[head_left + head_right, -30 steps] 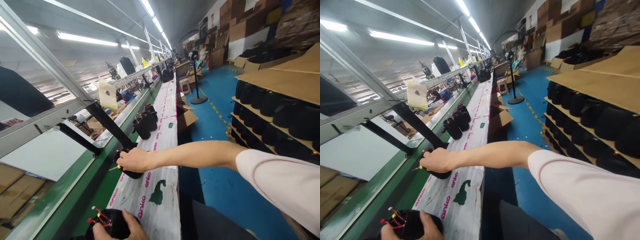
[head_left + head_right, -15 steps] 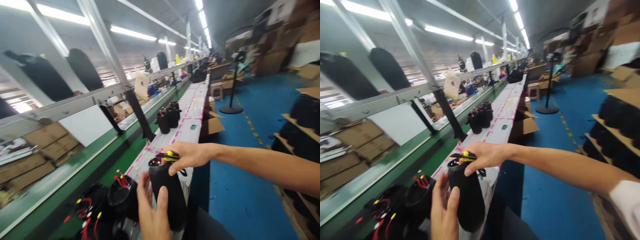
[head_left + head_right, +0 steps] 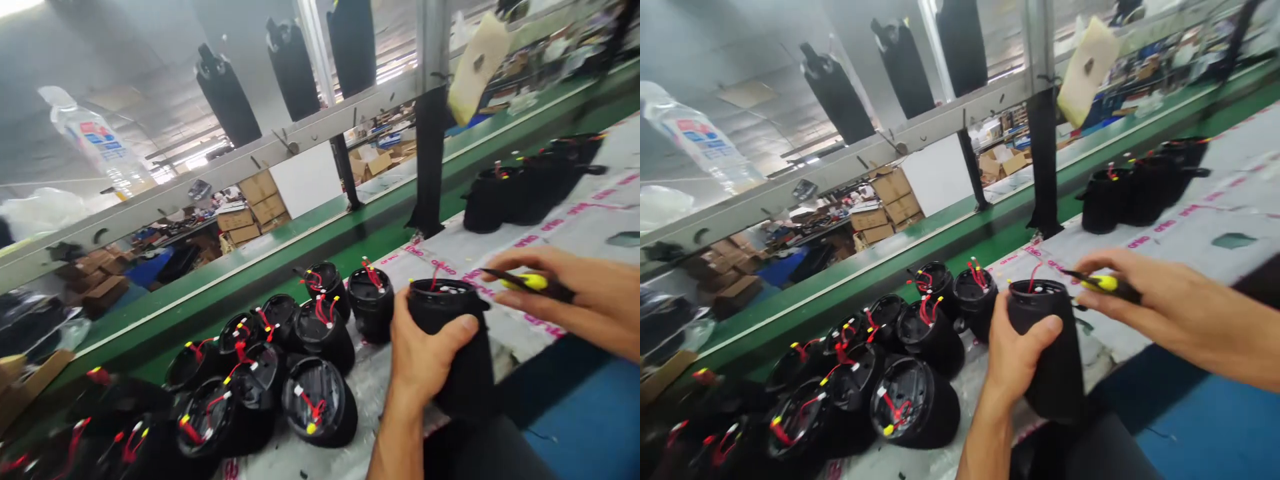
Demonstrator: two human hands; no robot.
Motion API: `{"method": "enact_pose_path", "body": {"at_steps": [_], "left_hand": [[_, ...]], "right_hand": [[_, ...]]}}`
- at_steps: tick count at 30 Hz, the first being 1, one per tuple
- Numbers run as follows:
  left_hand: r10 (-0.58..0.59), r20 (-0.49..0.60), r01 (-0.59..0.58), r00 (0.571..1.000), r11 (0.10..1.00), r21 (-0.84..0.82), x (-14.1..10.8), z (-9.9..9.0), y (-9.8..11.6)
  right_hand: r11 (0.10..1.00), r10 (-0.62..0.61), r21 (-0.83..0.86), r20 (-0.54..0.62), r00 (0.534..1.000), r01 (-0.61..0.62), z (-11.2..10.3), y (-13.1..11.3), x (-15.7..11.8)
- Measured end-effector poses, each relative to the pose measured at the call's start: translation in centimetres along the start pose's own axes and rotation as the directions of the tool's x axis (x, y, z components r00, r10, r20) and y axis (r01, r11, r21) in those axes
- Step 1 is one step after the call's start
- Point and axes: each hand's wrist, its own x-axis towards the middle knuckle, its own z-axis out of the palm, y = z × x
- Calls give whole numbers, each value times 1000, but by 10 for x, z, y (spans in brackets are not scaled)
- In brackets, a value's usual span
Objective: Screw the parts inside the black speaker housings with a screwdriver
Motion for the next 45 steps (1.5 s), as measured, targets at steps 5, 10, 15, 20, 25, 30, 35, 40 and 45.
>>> {"method": "enact_pose_path", "body": {"at_steps": [5, 10, 15, 20, 25, 30, 35, 40, 45], "left_hand": [[-46, 4, 44, 999, 972, 229, 7, -2, -3], [-36, -87, 68, 996, 918, 390, 25, -1, -14], [-38, -39, 51, 999, 897, 440, 26, 0, -11], [-36, -15, 39, 999, 895, 444, 28, 0, -10], [-45, -17, 47, 999, 881, 471, 27, 3, -8], [-38, -41, 53, 998, 870, 490, 24, 9, -3], [-33, -79, 70, 996, 844, 531, 22, 12, -3], [-65, -149, 142, 987, 789, 598, 22, 16, 0], [-44, -151, 129, 988, 774, 619, 21, 20, 1]], "right_hand": [[986, -5, -168, 102, 995, 22, -15, -44, -3], [860, -95, -480, 181, 979, 172, -21, -35, 3], [788, -83, -577, 249, 965, 216, -19, -38, 5], [728, -85, -630, 309, 947, 271, -19, -38, 7], [717, -64, -633, 356, 932, 291, -23, -41, 9], [713, -70, -642, 335, 939, 282, -21, -43, 8], [722, -25, -645, 335, 942, 249, -16, -46, 3], [704, 24, -667, 366, 930, 245, -14, -56, 3], [693, 35, -676, 379, 925, 251, -15, -55, 5]]}}
